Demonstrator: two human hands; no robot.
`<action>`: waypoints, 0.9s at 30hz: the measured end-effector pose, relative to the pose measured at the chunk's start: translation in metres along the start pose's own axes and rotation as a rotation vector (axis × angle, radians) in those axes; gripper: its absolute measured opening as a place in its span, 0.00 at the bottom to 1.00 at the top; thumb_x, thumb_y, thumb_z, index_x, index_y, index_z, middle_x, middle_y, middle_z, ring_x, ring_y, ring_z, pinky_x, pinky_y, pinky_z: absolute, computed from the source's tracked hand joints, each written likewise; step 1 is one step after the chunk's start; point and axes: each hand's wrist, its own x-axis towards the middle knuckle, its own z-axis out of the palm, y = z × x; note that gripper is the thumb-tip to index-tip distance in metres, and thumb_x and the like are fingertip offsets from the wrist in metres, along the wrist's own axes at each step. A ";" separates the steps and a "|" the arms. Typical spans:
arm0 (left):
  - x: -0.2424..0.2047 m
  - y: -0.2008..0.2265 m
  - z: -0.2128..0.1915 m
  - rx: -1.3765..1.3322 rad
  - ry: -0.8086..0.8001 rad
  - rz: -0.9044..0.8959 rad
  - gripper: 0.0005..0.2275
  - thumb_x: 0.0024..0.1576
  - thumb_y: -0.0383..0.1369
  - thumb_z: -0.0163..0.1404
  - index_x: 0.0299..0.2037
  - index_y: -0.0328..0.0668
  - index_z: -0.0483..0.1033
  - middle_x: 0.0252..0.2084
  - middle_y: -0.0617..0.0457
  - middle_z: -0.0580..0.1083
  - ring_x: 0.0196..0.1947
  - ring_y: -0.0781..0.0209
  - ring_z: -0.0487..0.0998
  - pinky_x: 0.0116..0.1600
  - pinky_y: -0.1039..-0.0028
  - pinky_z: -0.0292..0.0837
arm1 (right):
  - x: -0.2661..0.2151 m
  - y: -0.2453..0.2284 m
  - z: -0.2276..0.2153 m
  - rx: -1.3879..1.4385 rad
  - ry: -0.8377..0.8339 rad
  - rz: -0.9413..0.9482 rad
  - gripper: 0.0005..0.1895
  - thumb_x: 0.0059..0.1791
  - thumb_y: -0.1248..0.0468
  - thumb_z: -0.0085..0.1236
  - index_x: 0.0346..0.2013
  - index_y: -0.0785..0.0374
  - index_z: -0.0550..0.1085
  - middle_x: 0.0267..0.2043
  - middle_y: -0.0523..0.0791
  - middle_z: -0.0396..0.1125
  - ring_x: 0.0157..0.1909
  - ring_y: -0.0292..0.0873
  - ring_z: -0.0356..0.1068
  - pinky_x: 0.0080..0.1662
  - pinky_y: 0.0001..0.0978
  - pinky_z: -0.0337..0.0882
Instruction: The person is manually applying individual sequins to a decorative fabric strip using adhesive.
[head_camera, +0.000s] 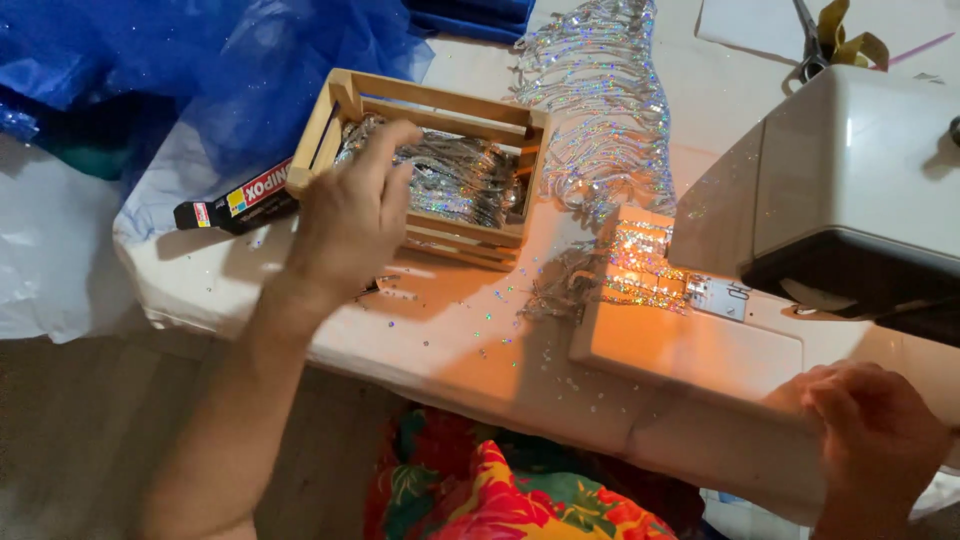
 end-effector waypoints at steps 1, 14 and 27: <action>0.019 -0.014 0.002 -0.001 0.001 0.003 0.13 0.63 0.29 0.41 0.56 0.44 0.68 0.38 0.41 0.79 0.32 0.31 0.77 0.32 0.45 0.61 | 0.003 0.007 -0.004 0.000 0.002 -0.002 0.07 0.50 0.78 0.54 0.36 0.68 0.67 0.34 0.49 0.64 0.35 0.40 0.64 0.45 0.30 0.69; 0.114 -0.059 0.057 0.415 -0.705 0.094 0.08 0.51 0.26 0.50 0.28 0.53 0.82 0.37 0.55 0.78 0.39 0.46 0.77 0.39 0.51 0.70 | 0.015 -0.005 -0.001 0.362 -0.038 0.072 0.30 0.59 0.42 0.38 0.18 0.51 0.50 0.14 0.38 0.35 0.20 0.34 0.33 0.30 0.29 0.41; 0.105 -0.076 0.073 0.436 -0.612 0.227 0.06 0.50 0.35 0.54 0.32 0.56 0.85 0.38 0.62 0.77 0.41 0.50 0.77 0.37 0.54 0.69 | 0.018 0.004 -0.011 0.351 -0.133 0.015 0.31 0.59 0.37 0.37 0.18 0.49 0.55 0.13 0.37 0.40 0.18 0.34 0.36 0.29 0.29 0.43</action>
